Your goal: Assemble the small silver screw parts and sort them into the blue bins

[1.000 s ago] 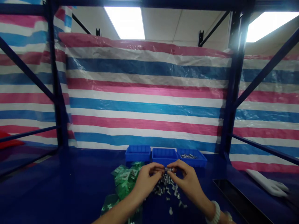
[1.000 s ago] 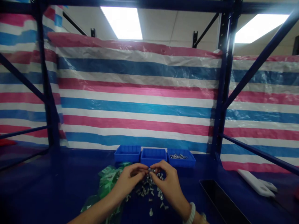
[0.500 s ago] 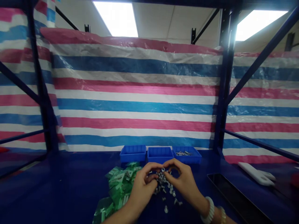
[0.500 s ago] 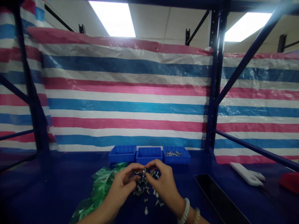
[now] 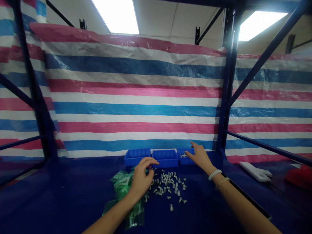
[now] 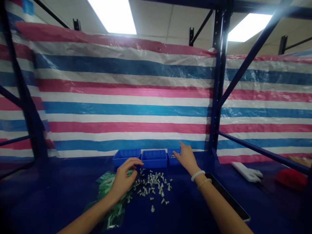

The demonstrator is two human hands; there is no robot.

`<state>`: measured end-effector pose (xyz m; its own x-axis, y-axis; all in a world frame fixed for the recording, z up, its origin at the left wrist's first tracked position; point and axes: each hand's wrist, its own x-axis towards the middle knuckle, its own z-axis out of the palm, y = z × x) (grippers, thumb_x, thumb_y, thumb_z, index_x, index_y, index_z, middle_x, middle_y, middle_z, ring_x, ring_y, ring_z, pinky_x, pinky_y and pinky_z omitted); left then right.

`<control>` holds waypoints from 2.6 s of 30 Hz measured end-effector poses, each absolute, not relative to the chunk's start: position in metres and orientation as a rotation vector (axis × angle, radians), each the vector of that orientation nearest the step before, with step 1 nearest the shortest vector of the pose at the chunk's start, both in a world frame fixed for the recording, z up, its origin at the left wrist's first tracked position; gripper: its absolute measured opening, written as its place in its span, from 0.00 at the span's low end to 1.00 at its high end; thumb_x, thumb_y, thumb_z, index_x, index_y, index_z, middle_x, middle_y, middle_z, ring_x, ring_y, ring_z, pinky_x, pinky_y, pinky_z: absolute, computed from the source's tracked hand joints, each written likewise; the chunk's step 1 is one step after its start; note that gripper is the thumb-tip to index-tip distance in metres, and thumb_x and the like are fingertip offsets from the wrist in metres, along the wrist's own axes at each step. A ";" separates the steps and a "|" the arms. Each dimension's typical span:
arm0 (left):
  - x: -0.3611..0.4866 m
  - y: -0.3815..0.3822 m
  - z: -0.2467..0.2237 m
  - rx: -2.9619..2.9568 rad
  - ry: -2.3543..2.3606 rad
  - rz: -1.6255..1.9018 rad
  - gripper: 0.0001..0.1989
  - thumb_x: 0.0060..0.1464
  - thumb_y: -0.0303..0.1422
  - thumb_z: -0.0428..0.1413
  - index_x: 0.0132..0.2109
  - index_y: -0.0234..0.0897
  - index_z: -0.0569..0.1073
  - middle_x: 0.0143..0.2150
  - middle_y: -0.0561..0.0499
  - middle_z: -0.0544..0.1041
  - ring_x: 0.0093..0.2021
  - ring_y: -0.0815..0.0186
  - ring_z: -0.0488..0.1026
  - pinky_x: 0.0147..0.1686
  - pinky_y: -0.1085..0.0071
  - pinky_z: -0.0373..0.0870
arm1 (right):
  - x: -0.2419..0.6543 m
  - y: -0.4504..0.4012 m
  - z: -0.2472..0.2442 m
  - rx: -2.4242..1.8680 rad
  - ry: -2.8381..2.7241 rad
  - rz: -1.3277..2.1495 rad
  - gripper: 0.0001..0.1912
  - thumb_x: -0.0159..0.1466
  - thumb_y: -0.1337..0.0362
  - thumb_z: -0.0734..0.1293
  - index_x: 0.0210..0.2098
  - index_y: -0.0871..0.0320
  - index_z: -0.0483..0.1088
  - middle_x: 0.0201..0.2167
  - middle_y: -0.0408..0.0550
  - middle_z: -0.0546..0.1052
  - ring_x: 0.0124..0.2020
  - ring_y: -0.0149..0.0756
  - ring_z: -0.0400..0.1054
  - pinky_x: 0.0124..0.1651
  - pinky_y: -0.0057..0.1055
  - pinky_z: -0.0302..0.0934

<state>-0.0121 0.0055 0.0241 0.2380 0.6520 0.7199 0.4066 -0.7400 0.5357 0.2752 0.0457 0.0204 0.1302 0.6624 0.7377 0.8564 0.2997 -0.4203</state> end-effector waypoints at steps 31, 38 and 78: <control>0.007 0.036 0.030 2.706 1.346 0.704 0.13 0.37 0.18 0.54 0.33 0.35 0.73 0.32 0.47 0.77 0.35 0.58 0.74 0.36 0.68 0.67 | 0.221 0.009 0.009 -1.142 -1.729 0.190 0.10 0.60 0.63 0.62 0.34 0.60 0.75 0.31 0.49 0.79 0.34 0.40 0.72 0.38 0.35 0.65; 0.024 -0.003 0.040 2.563 0.939 1.194 0.09 0.46 0.22 0.51 0.35 0.37 0.70 0.33 0.51 0.74 0.35 0.65 0.71 0.36 0.72 0.67 | 0.186 -0.010 0.009 -0.956 -1.592 0.963 0.19 0.60 0.49 0.65 0.28 0.61 0.73 0.19 0.43 0.75 0.17 0.29 0.66 0.21 0.26 0.60; 0.024 0.008 0.027 2.143 0.896 1.404 0.10 0.52 0.25 0.51 0.41 0.36 0.74 0.41 0.48 0.79 0.44 0.63 0.76 0.47 0.67 0.71 | 0.238 0.029 0.017 -1.168 -1.690 0.384 0.15 0.56 0.59 0.69 0.40 0.60 0.75 0.35 0.51 0.81 0.38 0.41 0.75 0.43 0.36 0.69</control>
<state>0.0239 0.0080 0.0269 0.2807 0.7123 0.6433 0.2836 -0.7018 0.6534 0.2376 0.0293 0.0165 -0.0288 0.8356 0.5487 0.5167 0.4823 -0.7074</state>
